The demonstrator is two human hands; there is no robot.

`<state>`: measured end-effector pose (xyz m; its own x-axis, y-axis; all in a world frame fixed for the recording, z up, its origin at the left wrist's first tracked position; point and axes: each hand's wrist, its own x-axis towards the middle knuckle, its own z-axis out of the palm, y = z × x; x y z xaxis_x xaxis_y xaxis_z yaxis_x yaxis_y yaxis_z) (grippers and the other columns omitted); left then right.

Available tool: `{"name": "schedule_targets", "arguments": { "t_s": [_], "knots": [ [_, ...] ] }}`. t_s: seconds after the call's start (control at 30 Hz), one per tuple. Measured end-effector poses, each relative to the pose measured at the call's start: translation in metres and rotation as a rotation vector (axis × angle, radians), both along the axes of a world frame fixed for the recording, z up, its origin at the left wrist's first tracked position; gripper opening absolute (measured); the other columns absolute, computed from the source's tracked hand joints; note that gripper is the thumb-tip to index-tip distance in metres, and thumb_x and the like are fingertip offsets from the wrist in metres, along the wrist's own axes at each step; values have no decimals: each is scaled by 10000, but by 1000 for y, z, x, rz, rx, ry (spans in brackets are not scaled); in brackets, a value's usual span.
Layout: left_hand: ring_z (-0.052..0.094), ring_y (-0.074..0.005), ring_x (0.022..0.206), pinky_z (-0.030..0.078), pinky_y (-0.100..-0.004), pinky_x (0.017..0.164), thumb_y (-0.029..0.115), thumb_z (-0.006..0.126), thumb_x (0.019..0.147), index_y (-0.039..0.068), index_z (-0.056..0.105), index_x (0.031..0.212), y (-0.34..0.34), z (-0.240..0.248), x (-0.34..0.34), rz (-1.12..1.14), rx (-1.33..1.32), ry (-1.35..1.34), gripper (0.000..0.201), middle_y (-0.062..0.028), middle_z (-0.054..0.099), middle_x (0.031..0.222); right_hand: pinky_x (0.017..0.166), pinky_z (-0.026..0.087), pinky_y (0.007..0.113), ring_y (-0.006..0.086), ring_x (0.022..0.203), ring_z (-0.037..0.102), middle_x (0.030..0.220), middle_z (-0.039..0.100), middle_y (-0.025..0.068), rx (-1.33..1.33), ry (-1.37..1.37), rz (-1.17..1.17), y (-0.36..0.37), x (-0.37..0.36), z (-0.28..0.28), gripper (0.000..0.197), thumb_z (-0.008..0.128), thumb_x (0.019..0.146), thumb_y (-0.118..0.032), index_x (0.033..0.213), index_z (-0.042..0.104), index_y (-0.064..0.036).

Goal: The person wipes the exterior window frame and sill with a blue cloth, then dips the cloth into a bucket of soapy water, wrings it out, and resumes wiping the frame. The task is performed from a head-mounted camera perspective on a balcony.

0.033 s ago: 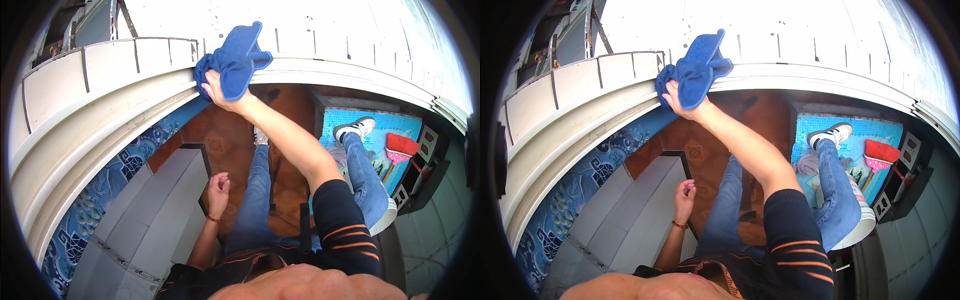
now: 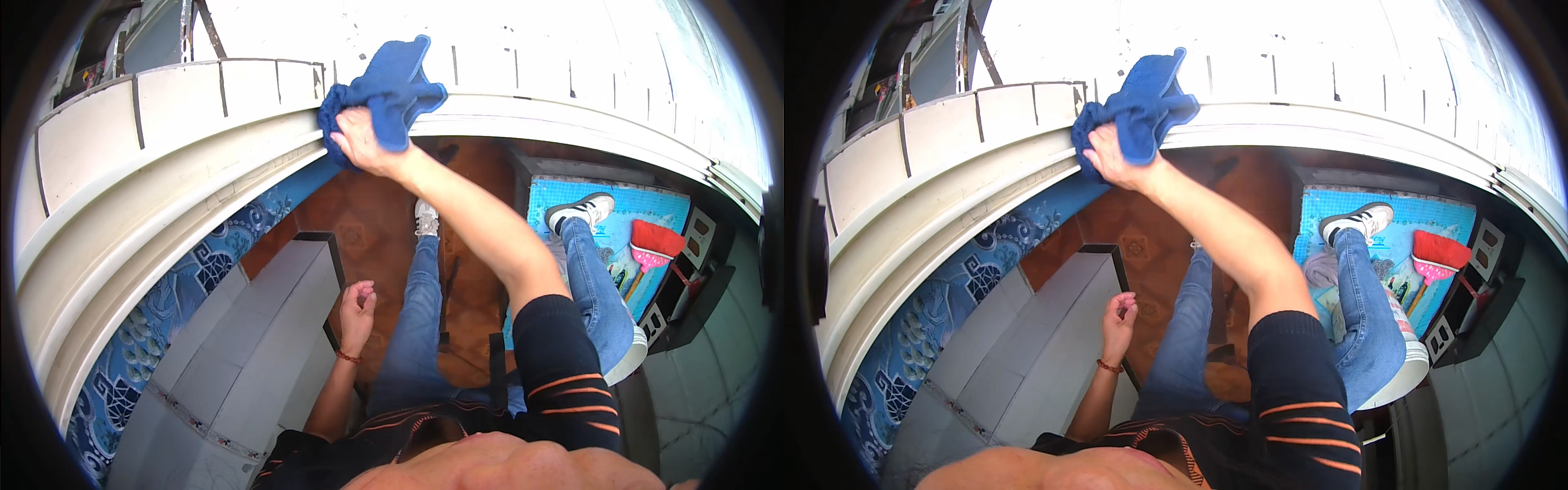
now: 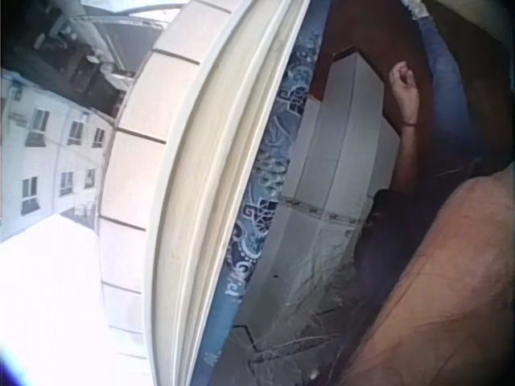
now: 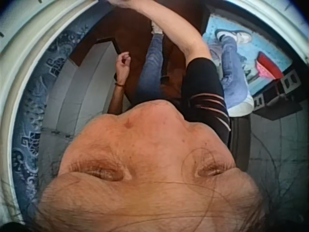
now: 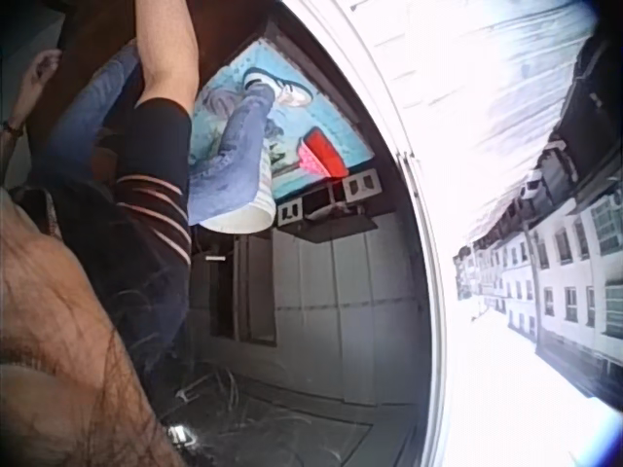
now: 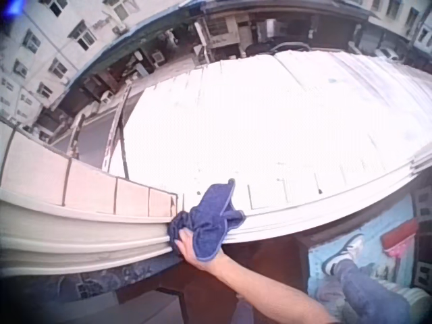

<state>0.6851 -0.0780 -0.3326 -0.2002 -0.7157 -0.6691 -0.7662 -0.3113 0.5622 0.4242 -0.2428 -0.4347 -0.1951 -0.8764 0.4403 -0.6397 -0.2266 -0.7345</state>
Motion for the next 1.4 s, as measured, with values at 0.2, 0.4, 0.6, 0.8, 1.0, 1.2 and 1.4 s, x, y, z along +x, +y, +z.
{"name": "schedule_targets", "arguments": {
  "t_s": [0.2,0.4,0.6,0.8,1.0,1.2,1.4],
  "knots": [
    [504,-73,824,421,-212,775,48,557,856,30,558,1049,2,7,-4,51,79,4,194,-5,552,901,729,401,339,188,824,572,788,621,58,494,540,202,-7,-25,14,215,501,823,-266,772,623,-96],
    [504,-68,813,424,-213,773,63,559,859,26,560,1049,3,-5,15,63,98,-3,194,2,559,890,709,460,369,220,806,602,776,631,78,666,714,104,81,-140,27,209,510,808,-262,757,600,-81],
    [519,-81,788,439,-220,750,57,552,855,27,576,1035,13,-8,26,65,146,-4,184,-12,573,892,654,485,382,291,763,604,757,613,141,675,454,-247,113,-190,79,272,608,796,-335,817,607,-64],
    [506,-52,765,426,-187,680,84,545,877,45,550,1070,6,-15,21,180,218,157,197,11,566,861,779,447,383,293,918,556,933,580,170,429,207,300,12,-31,8,391,566,806,-353,921,573,21],
    [517,-50,776,417,-189,672,131,530,891,56,540,1075,7,-14,54,269,364,32,199,20,571,871,737,439,330,223,905,542,957,558,74,346,394,239,5,-17,-2,355,595,792,-351,961,535,-44],
    [515,-53,780,422,-196,678,127,536,886,45,540,1078,-10,-11,38,281,354,54,209,12,570,870,651,500,378,255,821,563,871,544,67,528,410,162,72,-111,12,261,609,781,-308,870,532,-75],
    [540,-67,824,435,-209,707,136,525,892,72,545,1075,6,-23,51,280,430,20,195,10,581,884,652,490,365,257,816,576,887,594,81,760,757,-169,196,-266,30,221,607,797,-233,949,573,-76]
  ]
}}
